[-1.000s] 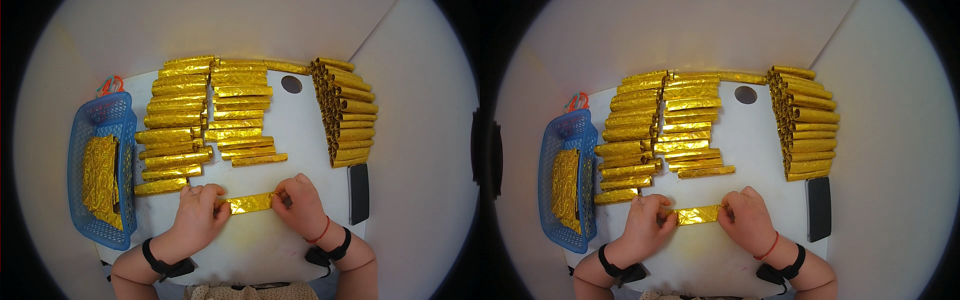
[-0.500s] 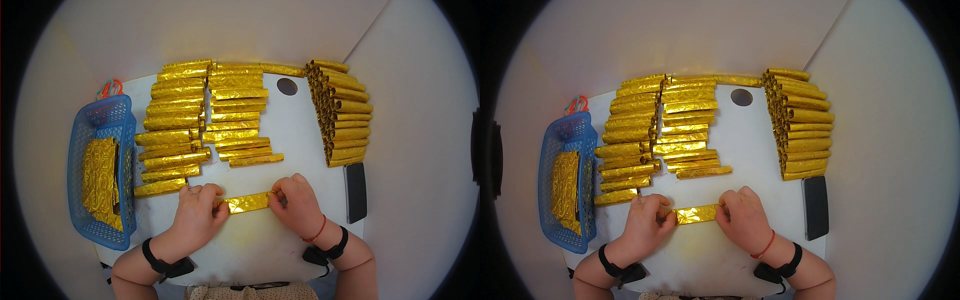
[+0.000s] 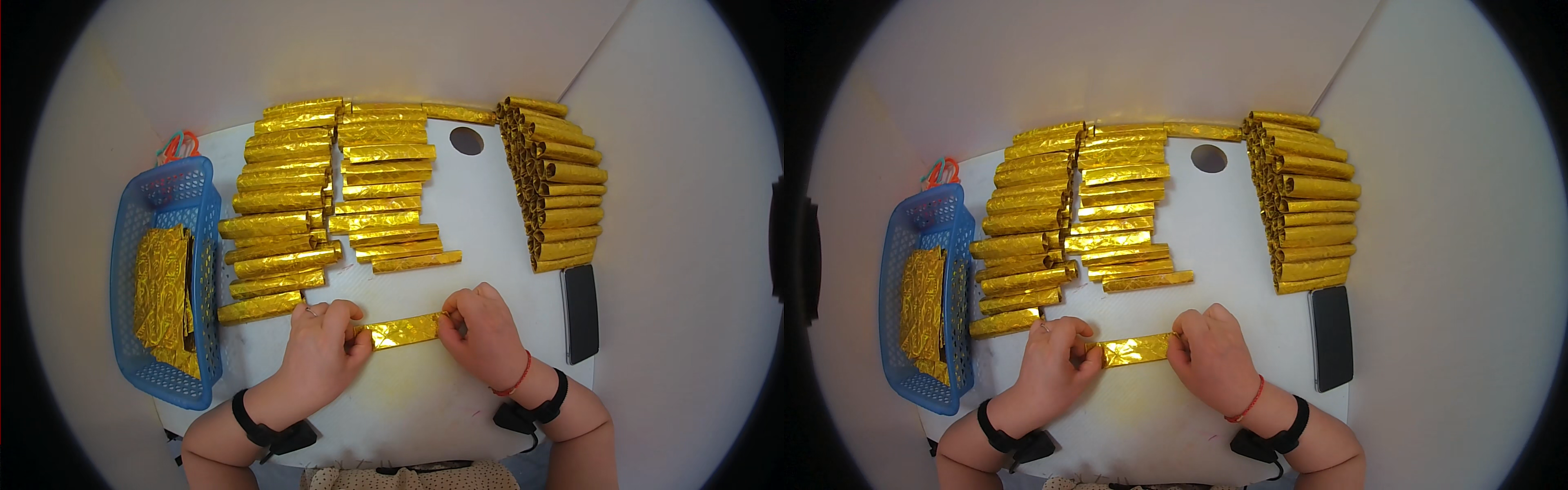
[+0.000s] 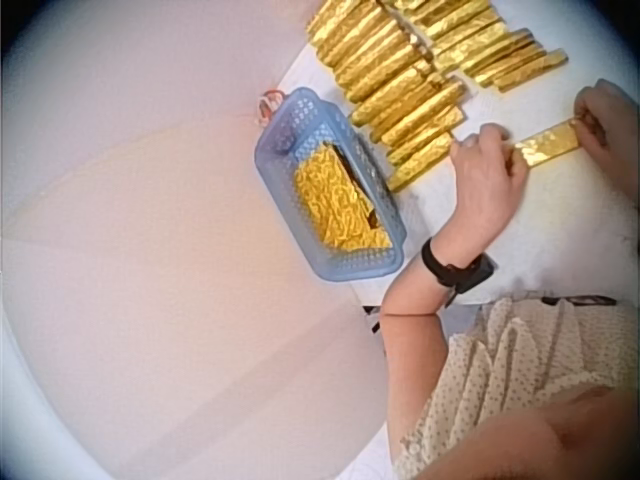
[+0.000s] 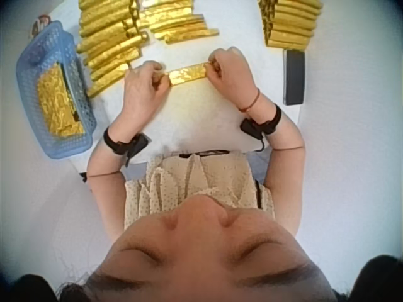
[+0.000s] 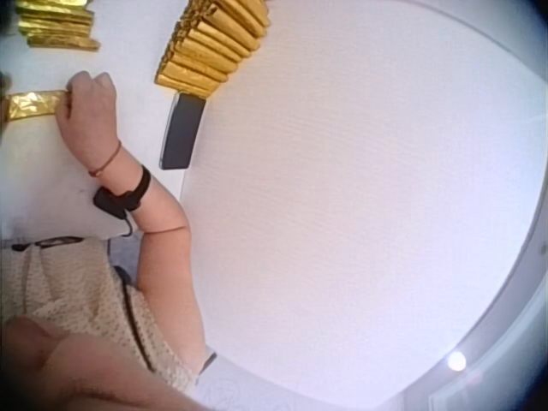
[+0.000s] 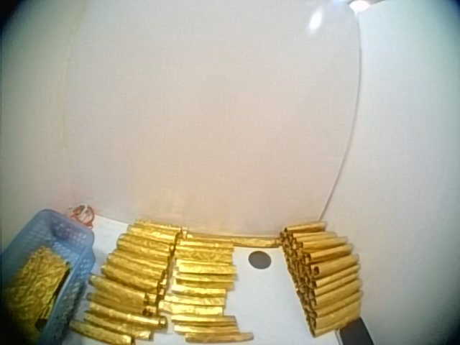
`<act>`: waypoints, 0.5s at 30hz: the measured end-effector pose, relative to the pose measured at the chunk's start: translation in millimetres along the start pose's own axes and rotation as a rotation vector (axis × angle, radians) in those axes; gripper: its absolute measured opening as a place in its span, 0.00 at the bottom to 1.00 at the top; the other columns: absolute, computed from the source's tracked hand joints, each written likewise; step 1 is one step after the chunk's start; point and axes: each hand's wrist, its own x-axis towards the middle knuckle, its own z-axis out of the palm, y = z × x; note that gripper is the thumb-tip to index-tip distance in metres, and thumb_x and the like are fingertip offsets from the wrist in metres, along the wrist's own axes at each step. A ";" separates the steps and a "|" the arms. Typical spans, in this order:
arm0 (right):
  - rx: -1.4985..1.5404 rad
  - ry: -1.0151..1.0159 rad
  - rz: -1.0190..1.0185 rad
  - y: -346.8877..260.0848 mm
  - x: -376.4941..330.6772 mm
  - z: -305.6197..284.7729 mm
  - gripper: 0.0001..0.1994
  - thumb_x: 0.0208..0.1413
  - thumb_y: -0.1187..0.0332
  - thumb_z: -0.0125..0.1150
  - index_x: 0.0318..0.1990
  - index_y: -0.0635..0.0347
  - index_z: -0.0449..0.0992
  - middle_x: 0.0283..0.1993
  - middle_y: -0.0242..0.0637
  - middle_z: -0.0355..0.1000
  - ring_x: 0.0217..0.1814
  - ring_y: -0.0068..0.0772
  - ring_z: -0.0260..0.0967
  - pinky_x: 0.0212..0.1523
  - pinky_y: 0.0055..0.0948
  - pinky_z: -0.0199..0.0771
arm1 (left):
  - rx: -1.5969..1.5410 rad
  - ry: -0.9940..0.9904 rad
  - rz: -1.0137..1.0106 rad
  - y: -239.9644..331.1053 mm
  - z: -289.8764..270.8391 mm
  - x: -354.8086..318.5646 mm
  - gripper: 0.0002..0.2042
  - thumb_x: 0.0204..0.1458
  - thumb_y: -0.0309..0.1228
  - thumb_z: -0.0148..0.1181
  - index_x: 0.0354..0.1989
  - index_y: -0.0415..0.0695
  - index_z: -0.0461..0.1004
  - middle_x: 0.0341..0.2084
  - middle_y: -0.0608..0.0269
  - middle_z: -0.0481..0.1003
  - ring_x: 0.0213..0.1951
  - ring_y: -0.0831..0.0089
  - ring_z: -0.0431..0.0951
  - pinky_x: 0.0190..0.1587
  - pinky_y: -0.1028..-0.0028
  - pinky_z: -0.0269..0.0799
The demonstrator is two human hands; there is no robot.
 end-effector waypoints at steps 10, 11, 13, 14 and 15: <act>-0.012 -0.014 0.020 0.0 0.6 -2.1 0.10 0.51 0.77 0.67 0.37 0.57 0.70 0.25 0.35 0.68 0.34 0.44 0.65 0.38 0.42 0.67 | -0.001 0.007 0.007 -2.1 0.9 0.3 0.13 0.48 0.23 0.69 0.41 0.45 0.73 0.19 0.69 0.73 0.26 0.65 0.76 0.40 0.60 0.65; -0.011 -0.011 0.019 0.2 0.8 -2.2 0.10 0.51 0.77 0.67 0.37 0.57 0.70 0.25 0.35 0.68 0.34 0.44 0.65 0.38 0.42 0.67 | 0.001 0.008 0.009 -1.9 0.1 0.1 0.13 0.48 0.23 0.69 0.41 0.45 0.73 0.19 0.69 0.73 0.26 0.65 0.76 0.40 0.60 0.65; 0.008 -0.042 0.032 1.3 -0.4 -3.2 0.10 0.52 0.77 0.67 0.38 0.59 0.70 0.29 0.39 0.70 0.36 0.47 0.65 0.39 0.43 0.68 | 0.010 0.004 0.000 -1.3 -0.1 0.4 0.14 0.47 0.24 0.69 0.41 0.45 0.73 0.19 0.69 0.73 0.26 0.65 0.75 0.40 0.61 0.64; 0.005 -0.037 0.034 0.8 -1.2 -3.7 0.10 0.52 0.77 0.67 0.38 0.59 0.70 0.29 0.39 0.70 0.36 0.47 0.65 0.39 0.43 0.68 | 0.010 0.004 0.006 -0.9 -0.5 -0.2 0.14 0.47 0.24 0.69 0.41 0.45 0.73 0.19 0.69 0.73 0.26 0.65 0.75 0.40 0.61 0.64; -0.007 -0.027 0.020 1.1 -0.4 -4.3 0.11 0.52 0.76 0.67 0.38 0.60 0.70 0.32 0.42 0.70 0.38 0.49 0.65 0.41 0.44 0.68 | 0.011 0.006 0.011 -1.5 -0.2 1.1 0.14 0.47 0.24 0.69 0.41 0.45 0.73 0.20 0.68 0.73 0.26 0.65 0.75 0.40 0.61 0.64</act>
